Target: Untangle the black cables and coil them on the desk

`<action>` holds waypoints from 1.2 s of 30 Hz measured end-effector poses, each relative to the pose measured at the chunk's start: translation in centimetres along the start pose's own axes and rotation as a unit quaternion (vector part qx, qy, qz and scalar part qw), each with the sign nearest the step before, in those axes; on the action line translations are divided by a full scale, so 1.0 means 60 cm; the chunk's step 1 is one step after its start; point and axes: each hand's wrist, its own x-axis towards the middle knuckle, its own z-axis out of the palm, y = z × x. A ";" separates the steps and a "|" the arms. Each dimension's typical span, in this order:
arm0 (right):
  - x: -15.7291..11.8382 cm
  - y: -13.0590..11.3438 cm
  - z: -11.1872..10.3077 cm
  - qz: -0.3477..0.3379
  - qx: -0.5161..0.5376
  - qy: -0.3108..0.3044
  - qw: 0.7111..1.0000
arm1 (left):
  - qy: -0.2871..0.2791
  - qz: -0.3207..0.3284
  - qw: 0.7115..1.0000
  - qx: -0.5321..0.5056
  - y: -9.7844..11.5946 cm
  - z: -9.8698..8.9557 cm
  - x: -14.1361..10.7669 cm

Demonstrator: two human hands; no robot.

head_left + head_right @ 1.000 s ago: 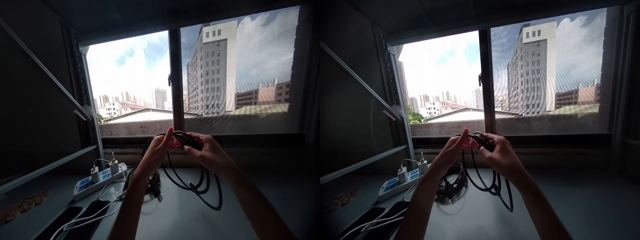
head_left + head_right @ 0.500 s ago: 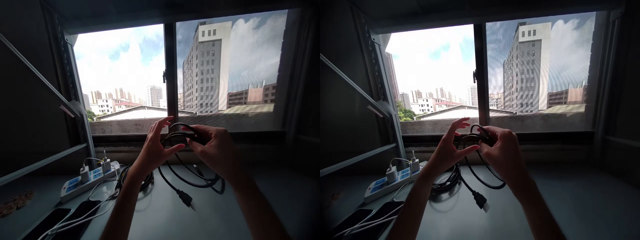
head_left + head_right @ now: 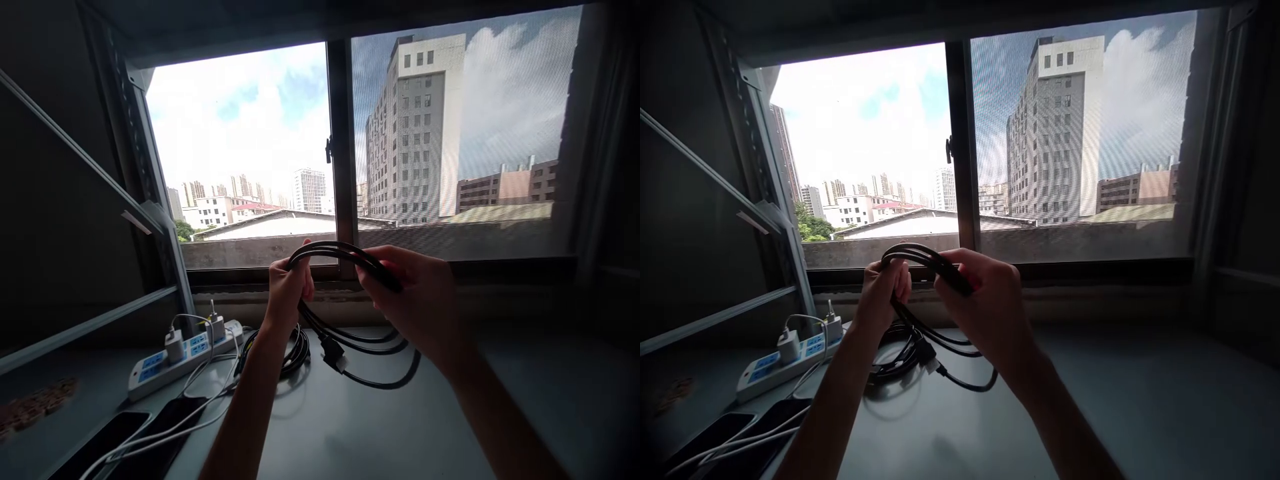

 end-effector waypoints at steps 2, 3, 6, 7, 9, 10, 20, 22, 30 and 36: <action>0.008 0.012 -0.002 0.014 -0.048 0.009 0.999 | 0.018 -0.033 0.999 -0.032 0.006 0.002 -0.004; 0.012 0.018 -0.005 0.018 -0.088 0.017 0.996 | 0.027 -0.044 0.998 -0.048 0.008 0.003 -0.005; 0.018 0.023 -0.014 0.016 -0.184 0.047 0.982 | 0.047 -0.072 0.992 -0.087 0.011 0.003 -0.005; 0.018 0.022 -0.016 0.012 -0.187 0.057 0.981 | 0.053 -0.078 0.992 -0.088 0.010 0.003 -0.004; 0.014 0.014 -0.018 0.008 -0.159 0.066 0.985 | 0.070 -0.084 0.992 -0.066 0.009 0.004 -0.004; 0.012 0.010 -0.018 0.012 -0.136 0.056 0.989 | 0.078 -0.082 0.992 -0.051 0.009 0.005 -0.005; 0.016 0.019 -0.023 0.141 0.139 -0.084 0.977 | 0.066 -0.099 0.987 -0.108 0.015 0.026 -0.019; 0.018 0.020 -0.027 0.160 0.178 -0.056 0.969 | 0.063 -0.108 0.983 -0.135 0.015 0.028 -0.019; 0.010 -0.007 -0.032 0.215 0.281 -0.027 0.935 | -0.046 -0.161 0.980 -0.104 -0.028 0.044 -0.020; 0.007 -0.011 -0.027 0.154 0.267 0.056 0.950 | -0.169 -0.273 0.946 -0.032 -0.075 0.072 -0.035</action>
